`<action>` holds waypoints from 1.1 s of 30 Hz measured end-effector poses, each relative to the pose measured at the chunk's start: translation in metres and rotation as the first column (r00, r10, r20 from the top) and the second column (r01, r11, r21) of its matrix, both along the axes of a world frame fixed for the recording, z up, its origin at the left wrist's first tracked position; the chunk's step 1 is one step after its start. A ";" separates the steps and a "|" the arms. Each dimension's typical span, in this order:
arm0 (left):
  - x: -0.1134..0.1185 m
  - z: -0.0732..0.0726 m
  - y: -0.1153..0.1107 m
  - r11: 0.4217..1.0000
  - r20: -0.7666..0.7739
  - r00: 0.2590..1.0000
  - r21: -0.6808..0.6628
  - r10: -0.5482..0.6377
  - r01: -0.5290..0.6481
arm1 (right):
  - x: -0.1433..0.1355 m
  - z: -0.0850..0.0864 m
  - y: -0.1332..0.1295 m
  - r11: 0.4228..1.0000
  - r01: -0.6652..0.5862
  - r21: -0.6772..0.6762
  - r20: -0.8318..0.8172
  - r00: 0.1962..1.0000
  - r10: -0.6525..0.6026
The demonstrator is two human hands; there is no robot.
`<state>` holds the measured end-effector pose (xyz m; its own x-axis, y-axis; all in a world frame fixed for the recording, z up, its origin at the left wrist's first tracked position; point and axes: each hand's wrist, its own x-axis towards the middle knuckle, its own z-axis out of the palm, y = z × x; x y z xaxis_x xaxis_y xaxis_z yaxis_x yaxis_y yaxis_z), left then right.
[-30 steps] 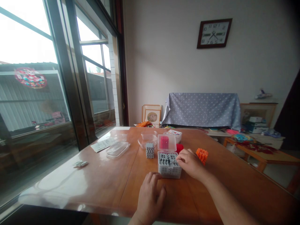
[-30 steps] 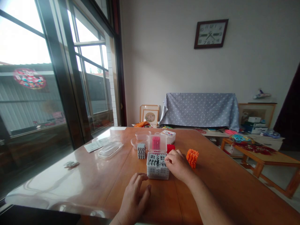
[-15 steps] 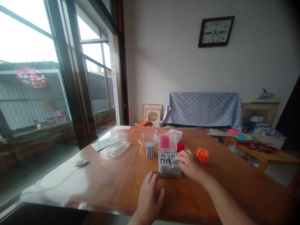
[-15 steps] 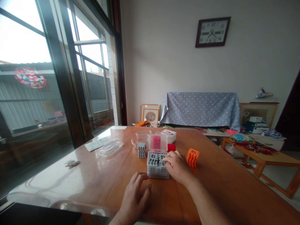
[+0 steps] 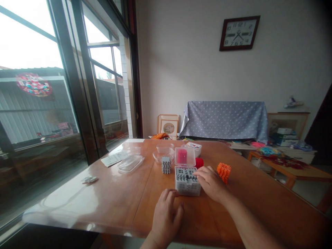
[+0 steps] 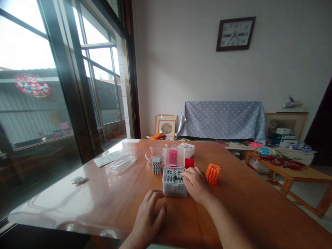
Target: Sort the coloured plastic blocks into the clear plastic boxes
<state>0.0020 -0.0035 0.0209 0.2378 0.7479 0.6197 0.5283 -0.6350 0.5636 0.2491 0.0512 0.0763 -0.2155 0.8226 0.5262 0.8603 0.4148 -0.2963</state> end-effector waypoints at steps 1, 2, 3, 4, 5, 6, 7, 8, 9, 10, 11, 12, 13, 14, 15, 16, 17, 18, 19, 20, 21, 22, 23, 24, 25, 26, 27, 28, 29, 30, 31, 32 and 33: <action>0.000 0.000 0.000 1.000 0.003 1.000 0.002 0.000 0.000 | 0.001 -0.001 0.000 1.000 0.010 0.018 -0.032 0.999 -0.009; 0.000 0.000 0.000 1.000 0.006 1.000 0.004 0.000 0.000 | 0.002 -0.003 0.000 0.999 0.022 0.037 -0.065 0.998 -0.019; 0.000 -0.001 0.001 1.000 0.008 1.000 0.004 -0.001 0.001 | 0.003 -0.007 -0.001 0.998 0.037 0.059 -0.102 0.994 -0.031; -0.001 -0.002 0.001 1.000 0.011 1.000 0.003 -0.001 0.001 | 0.004 -0.011 -0.001 0.995 0.059 0.083 -0.143 0.989 -0.047; -0.001 -0.003 0.002 1.000 0.016 1.000 0.004 0.001 -0.001 | 0.005 -0.017 -0.002 0.990 0.090 0.110 -0.190 0.979 -0.068; -0.001 -0.004 0.003 1.000 0.022 1.000 0.008 0.006 -0.006 | 0.007 -0.025 -0.002 0.983 0.128 0.135 -0.241 0.966 -0.092; -0.001 -0.005 0.003 1.000 0.027 1.000 0.015 0.013 -0.014 | 0.008 -0.033 -0.002 0.974 0.167 0.155 -0.294 0.949 -0.116; -0.001 -0.006 0.004 0.999 0.029 0.999 0.023 0.024 -0.024 | 0.009 -0.041 -0.002 0.964 0.206 0.167 -0.348 0.927 -0.138; 0.000 -0.007 0.005 0.999 0.029 0.999 0.032 0.036 -0.037 | 0.010 -0.050 -0.002 0.957 0.235 0.170 -0.394 0.906 -0.152; 0.000 -0.008 0.005 0.998 0.027 0.998 0.041 0.049 -0.050 | 0.010 -0.057 -0.002 0.952 0.257 0.165 -0.433 0.887 -0.164; 0.000 -0.008 0.006 0.997 0.023 0.998 0.047 0.058 -0.059 | 0.011 -0.063 -0.002 0.949 0.271 0.159 -0.458 0.872 -0.172; 0.000 -0.008 0.007 0.997 0.017 0.998 0.051 0.062 -0.062 | 0.010 -0.068 -0.002 0.949 0.277 0.154 -0.475 0.863 -0.175; 0.000 -0.008 0.008 0.997 0.012 0.998 0.054 0.060 -0.061 | 0.009 -0.072 -0.002 0.949 0.275 0.153 -0.483 0.859 -0.171; 0.000 -0.008 0.009 0.997 0.007 0.998 0.058 0.055 -0.055 | 0.008 -0.073 -0.002 0.951 0.266 0.156 -0.484 0.860 -0.161; 0.000 -0.007 0.010 0.997 0.002 0.999 0.062 0.049 -0.049 | 0.006 -0.074 -0.002 0.954 0.252 0.160 -0.480 0.865 -0.148; 0.001 -0.006 0.010 0.997 -0.004 0.999 0.068 0.046 -0.046 | 0.004 -0.074 -0.002 0.958 0.236 0.165 -0.472 0.872 -0.133; 0.001 -0.004 0.011 0.996 -0.015 0.999 0.075 0.048 -0.046 | 0.002 -0.073 -0.002 0.962 0.216 0.168 -0.457 0.882 -0.119; 0.003 -0.002 0.012 0.995 -0.028 0.998 0.086 0.053 -0.050 | 0.001 -0.072 -0.002 0.966 0.199 0.167 -0.439 0.892 -0.108; 0.004 0.001 0.012 0.994 -0.048 0.997 0.098 0.060 -0.055 | 0.000 -0.071 -0.002 0.969 0.187 0.163 -0.422 0.901 -0.103; 0.007 0.004 0.013 0.992 -0.073 0.995 0.112 0.067 -0.059 | -0.001 -0.070 -0.002 0.971 0.181 0.158 -0.407 0.907 -0.103; 0.009 0.008 0.015 0.990 -0.102 0.992 0.128 0.075 -0.062 | -0.001 -0.070 -0.002 0.972 0.179 0.154 -0.398 0.911 -0.105; 0.012 0.011 0.017 0.987 -0.137 0.987 0.145 0.082 -0.062 | 0.000 -0.069 -0.002 0.972 0.180 0.152 -0.395 0.912 -0.107; 0.014 0.014 0.020 0.985 -0.175 0.980 0.161 0.090 -0.061 | 0.000 -0.070 -0.002 0.971 0.183 0.151 -0.395 0.912 -0.110; 0.017 0.017 0.023 0.983 -0.217 0.971 0.174 0.099 -0.061 | 0.001 -0.070 -0.002 0.971 0.186 0.151 -0.397 0.911 -0.113; 0.019 0.020 0.027 0.981 -0.261 0.959 0.185 0.110 -0.062 | 0.002 -0.071 -0.002 0.970 0.189 0.151 -0.400 0.909 -0.115; 0.020 0.022 0.031 0.979 -0.304 0.945 0.193 0.124 -0.066 | 0.003 -0.071 -0.002 0.969 0.192 0.153 -0.403 0.908 -0.116; 0.022 0.024 0.036 0.977 -0.346 0.928 0.198 0.141 -0.075 | 0.004 -0.072 -0.002 0.968 0.195 0.156 -0.408 0.906 -0.117; 0.023 0.025 0.040 0.975 -0.384 0.909 0.203 0.162 -0.088 | 0.005 -0.073 -0.001 0.967 0.197 0.161 -0.413 0.903 -0.116; 0.023 0.027 0.043 0.972 -0.418 0.889 0.209 0.185 -0.104 | 0.005 -0.074 -0.001 0.965 0.200 0.169 -0.420 0.900 -0.113; 0.023 0.029 0.046 0.969 -0.448 0.870 0.215 0.205 -0.117 | 0.005 -0.075 0.000 0.964 0.200 0.176 -0.427 0.898 -0.108; 0.023 0.031 0.048 0.966 -0.473 0.853 0.224 0.221 -0.126 | 0.006 -0.075 0.001 0.963 0.199 0.181 -0.432 0.896 -0.103; 0.023 0.033 0.049 0.963 -0.491 0.839 0.235 0.233 -0.130 | 0.006 -0.075 0.001 0.963 0.197 0.184 -0.436 0.894 -0.100; 0.023 0.036 0.049 0.961 -0.504 0.830 0.248 0.239 -0.127 | 0.006 -0.075 0.001 0.963 0.196 0.186 -0.440 0.893 -0.097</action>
